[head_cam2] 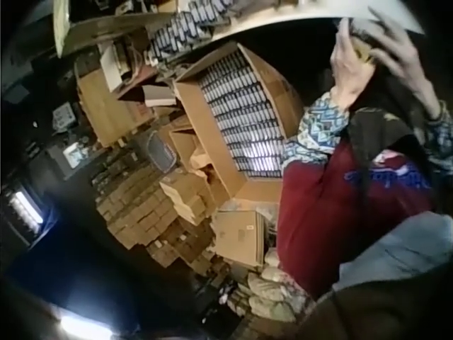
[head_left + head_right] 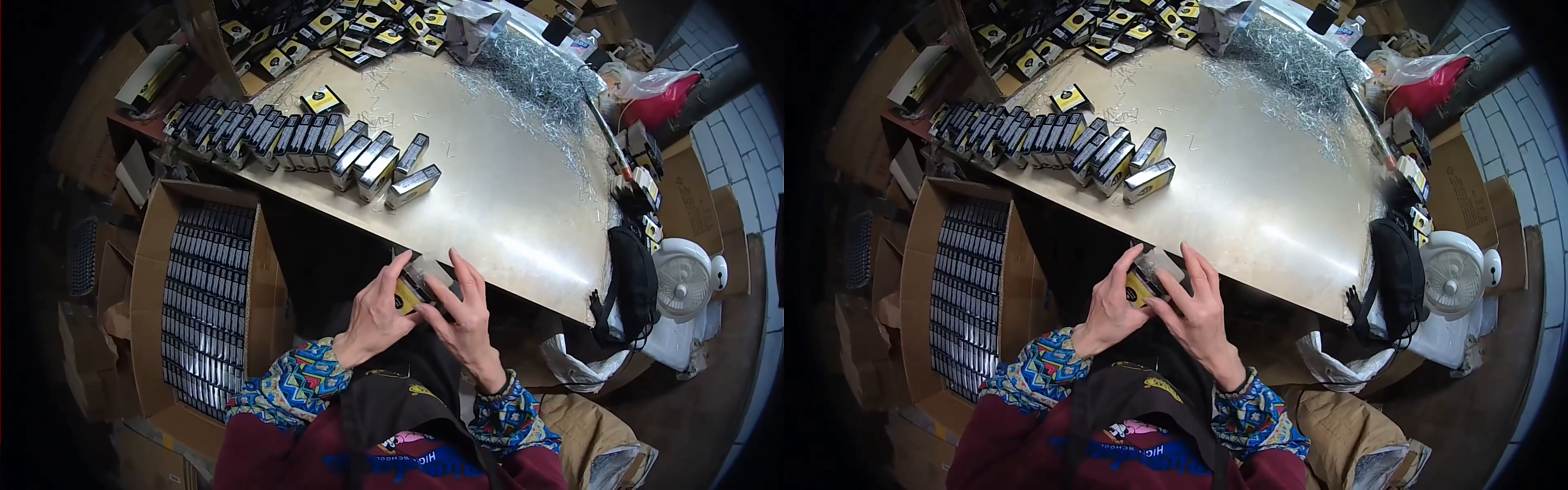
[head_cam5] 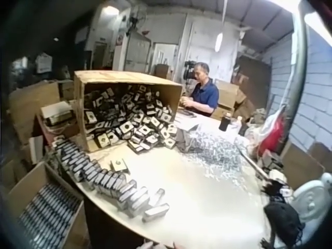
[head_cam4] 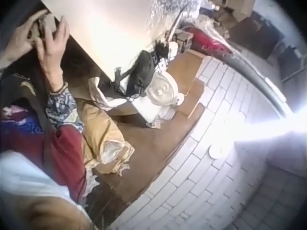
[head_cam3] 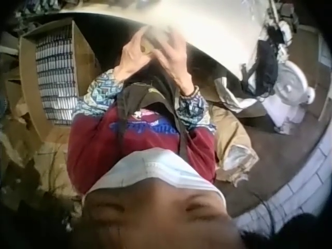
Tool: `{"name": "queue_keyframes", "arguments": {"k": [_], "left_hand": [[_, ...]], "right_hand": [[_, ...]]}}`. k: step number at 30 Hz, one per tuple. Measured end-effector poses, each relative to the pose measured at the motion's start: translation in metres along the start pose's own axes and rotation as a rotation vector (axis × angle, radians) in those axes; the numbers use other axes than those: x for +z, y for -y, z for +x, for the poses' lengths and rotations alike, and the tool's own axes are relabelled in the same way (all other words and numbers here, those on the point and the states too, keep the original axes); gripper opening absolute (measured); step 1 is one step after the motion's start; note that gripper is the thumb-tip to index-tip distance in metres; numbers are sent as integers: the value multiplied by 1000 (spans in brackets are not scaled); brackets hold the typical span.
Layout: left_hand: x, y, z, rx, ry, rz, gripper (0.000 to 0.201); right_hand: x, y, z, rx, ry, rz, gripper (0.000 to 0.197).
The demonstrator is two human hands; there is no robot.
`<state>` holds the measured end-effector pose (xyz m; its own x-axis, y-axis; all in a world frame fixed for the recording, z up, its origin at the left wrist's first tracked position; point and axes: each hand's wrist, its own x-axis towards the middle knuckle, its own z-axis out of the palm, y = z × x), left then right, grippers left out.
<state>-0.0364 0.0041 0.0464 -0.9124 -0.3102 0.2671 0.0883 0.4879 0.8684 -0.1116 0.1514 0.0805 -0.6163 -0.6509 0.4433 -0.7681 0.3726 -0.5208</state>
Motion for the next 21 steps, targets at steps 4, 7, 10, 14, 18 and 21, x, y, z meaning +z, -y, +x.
{"name": "queue_keyframes", "arguments": {"k": [4, 7, 10, 14, 18, 21], "left_hand": [[6, -1, -3, 131, -45, 75, 89], [4, 0, -4, 107, -31, 94, 92], [3, 4, -5, 69, -20, 90, 93], [4, -1, -5, 124, -44, 122, 95], [2, 0, -5, 80, -46, 97, 97], [2, 3, -4, 34, -23, 99, 98]], "right_hand": [[13, 8, 13, 88, -114, 142, 18], [14, 11, 17, 352, -148, 348, 14], [11, 7, 19, 275, -136, 284, 11], [12, 13, 24, 224, -104, 255, 11], [9, 4, 22, 395, -121, 401, 14], [7, 10, 24, 249, -96, 282, 10]]}}
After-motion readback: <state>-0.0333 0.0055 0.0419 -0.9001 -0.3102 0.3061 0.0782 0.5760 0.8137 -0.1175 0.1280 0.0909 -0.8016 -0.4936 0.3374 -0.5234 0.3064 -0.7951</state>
